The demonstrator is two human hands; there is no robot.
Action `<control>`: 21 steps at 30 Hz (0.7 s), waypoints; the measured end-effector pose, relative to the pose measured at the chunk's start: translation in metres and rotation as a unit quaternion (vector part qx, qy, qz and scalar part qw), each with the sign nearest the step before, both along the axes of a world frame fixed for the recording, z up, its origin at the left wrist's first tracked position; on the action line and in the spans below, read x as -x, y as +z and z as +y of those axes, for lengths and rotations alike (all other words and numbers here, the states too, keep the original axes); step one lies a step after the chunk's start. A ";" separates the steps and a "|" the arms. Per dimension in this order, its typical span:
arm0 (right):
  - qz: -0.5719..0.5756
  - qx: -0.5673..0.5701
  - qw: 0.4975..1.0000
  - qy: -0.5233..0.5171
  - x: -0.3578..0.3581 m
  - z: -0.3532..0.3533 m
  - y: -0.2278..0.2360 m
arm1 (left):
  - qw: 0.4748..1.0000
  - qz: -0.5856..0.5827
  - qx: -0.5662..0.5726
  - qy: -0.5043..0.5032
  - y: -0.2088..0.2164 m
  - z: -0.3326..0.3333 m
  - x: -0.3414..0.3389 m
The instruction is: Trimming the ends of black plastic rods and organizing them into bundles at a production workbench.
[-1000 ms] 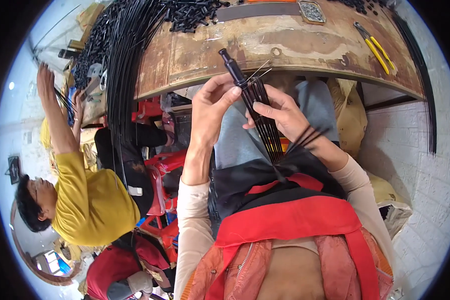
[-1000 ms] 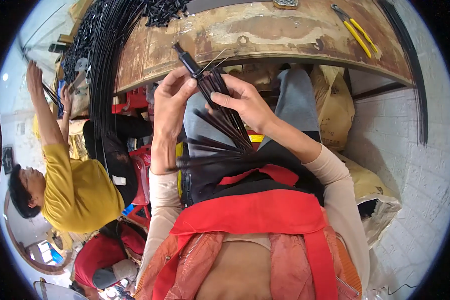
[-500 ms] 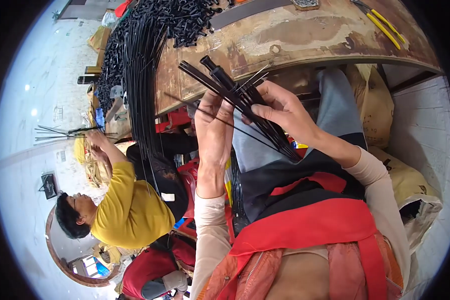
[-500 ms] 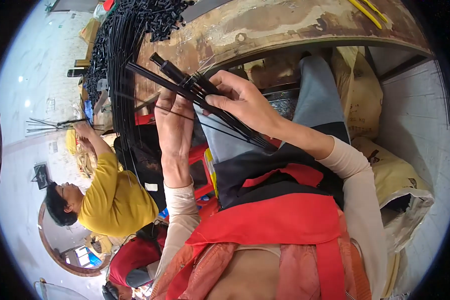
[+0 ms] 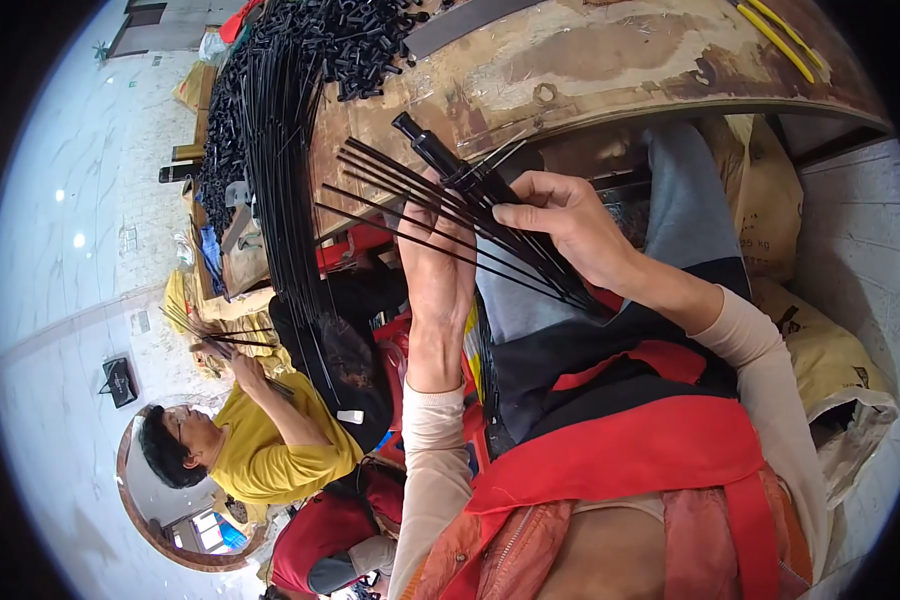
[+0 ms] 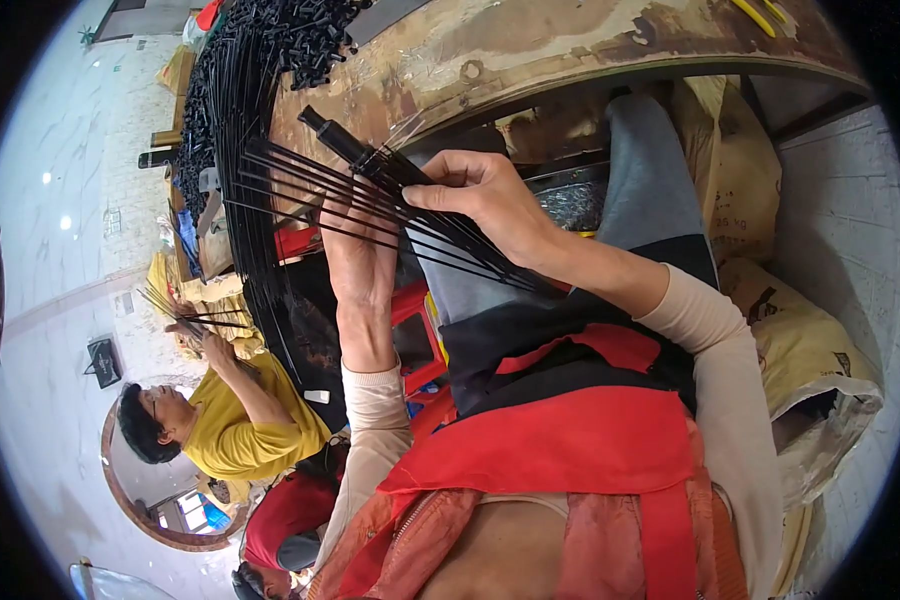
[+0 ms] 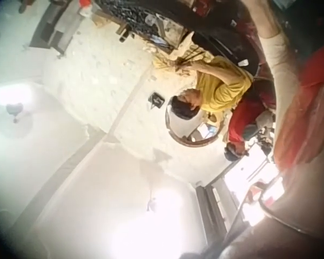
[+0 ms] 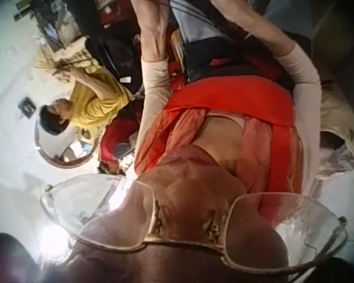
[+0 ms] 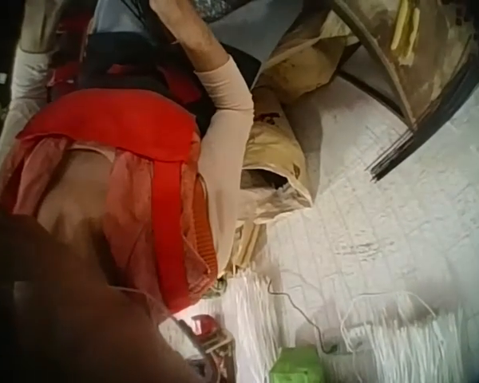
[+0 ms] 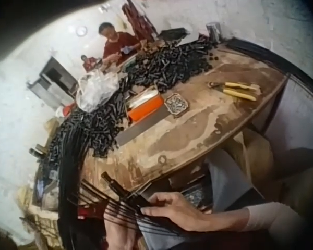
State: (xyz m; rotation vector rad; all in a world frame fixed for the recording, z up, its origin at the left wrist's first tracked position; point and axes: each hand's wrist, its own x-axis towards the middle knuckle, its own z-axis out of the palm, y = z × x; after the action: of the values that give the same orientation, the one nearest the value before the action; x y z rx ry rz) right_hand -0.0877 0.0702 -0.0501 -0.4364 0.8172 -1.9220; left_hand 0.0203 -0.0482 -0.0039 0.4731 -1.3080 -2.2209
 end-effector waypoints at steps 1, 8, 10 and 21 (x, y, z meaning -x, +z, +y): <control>-0.002 0.002 1.000 0.003 0.001 -0.001 -0.001 | 1.000 -0.003 0.000 0.003 0.003 0.001 0.002; -0.065 0.024 0.997 0.034 0.006 -0.006 -0.005 | 0.999 -0.024 0.016 0.022 0.007 0.002 0.004; -0.067 0.026 0.997 0.042 0.006 -0.009 -0.011 | 1.000 -0.008 0.013 0.009 0.006 0.000 0.003; -0.117 0.050 0.982 0.141 0.012 -0.008 -0.014 | 0.998 -0.012 -0.004 -0.056 0.007 -0.005 -0.006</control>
State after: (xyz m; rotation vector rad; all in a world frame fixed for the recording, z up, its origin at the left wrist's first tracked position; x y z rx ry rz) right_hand -0.1002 0.0621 -0.0646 -0.3576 0.4788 -1.7145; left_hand 0.0263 -0.0528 0.0034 0.4411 -1.3695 -2.3194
